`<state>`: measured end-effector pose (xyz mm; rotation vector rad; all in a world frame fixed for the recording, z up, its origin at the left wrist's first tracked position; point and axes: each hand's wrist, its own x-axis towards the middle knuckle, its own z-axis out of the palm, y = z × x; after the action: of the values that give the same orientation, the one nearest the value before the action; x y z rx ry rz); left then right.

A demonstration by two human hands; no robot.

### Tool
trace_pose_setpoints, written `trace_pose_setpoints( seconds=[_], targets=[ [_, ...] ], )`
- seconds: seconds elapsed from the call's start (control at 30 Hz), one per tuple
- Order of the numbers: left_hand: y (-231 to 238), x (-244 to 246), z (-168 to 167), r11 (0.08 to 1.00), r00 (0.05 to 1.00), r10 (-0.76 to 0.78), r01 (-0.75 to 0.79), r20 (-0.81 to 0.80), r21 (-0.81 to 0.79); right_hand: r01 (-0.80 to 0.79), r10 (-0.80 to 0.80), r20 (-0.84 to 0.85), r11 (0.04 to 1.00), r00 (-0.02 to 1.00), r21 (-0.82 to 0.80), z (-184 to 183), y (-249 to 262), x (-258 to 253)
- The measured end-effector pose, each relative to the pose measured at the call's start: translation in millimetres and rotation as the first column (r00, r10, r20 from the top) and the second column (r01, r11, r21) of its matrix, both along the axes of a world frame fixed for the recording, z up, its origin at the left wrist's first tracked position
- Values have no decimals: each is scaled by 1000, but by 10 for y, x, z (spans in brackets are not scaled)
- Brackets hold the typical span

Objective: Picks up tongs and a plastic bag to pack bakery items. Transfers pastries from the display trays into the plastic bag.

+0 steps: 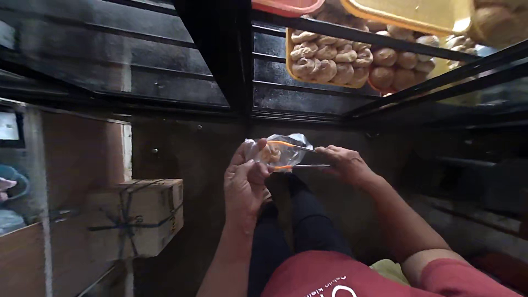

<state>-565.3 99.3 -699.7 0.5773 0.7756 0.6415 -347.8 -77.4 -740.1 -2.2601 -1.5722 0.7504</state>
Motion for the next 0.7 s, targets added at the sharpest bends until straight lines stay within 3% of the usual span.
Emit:
trace_pose_setpoints(
  seconds=[0.07, 0.13, 0.33, 0.43, 0.53, 0.6, 0.7],
  targets=[
    [-23, 0, -85, 1000, 1000, 5, -5, -19, -3, 98, -97, -104, 995, 990, 1, 189, -32, 258],
    [-46, 16, -196, 1000, 1000, 14, -14, -13, -12, 206, -201, -85, 977, 976, 50, 283, 11, 582],
    [-65, 50, -367, 994, 994, 84, -88, -69, -62, 476, -483, 288, 874, 827, 99, 154, 668, 1646],
    [-36, 37, -425, 993, 990, 99, -105, -97, -62, 515, -462, 517, 856, 721, 47, 2, 1018, 2079],
    [-23, 48, -492, 989, 987, 120, -129, -110, -75, 508, -351, 638, 858, 685, -74, -102, 1223, 2284],
    [-18, 76, -528, 986, 984, 135, -145, -116, -84, 476, -308, 585, 866, 751, -155, 71, 1329, 2145],
    [-16, 112, -576, 983, 982, 155, -164, -107, -82, 522, -436, 492, 852, 754, -46, 188, 1443, 2069]
  ],
)
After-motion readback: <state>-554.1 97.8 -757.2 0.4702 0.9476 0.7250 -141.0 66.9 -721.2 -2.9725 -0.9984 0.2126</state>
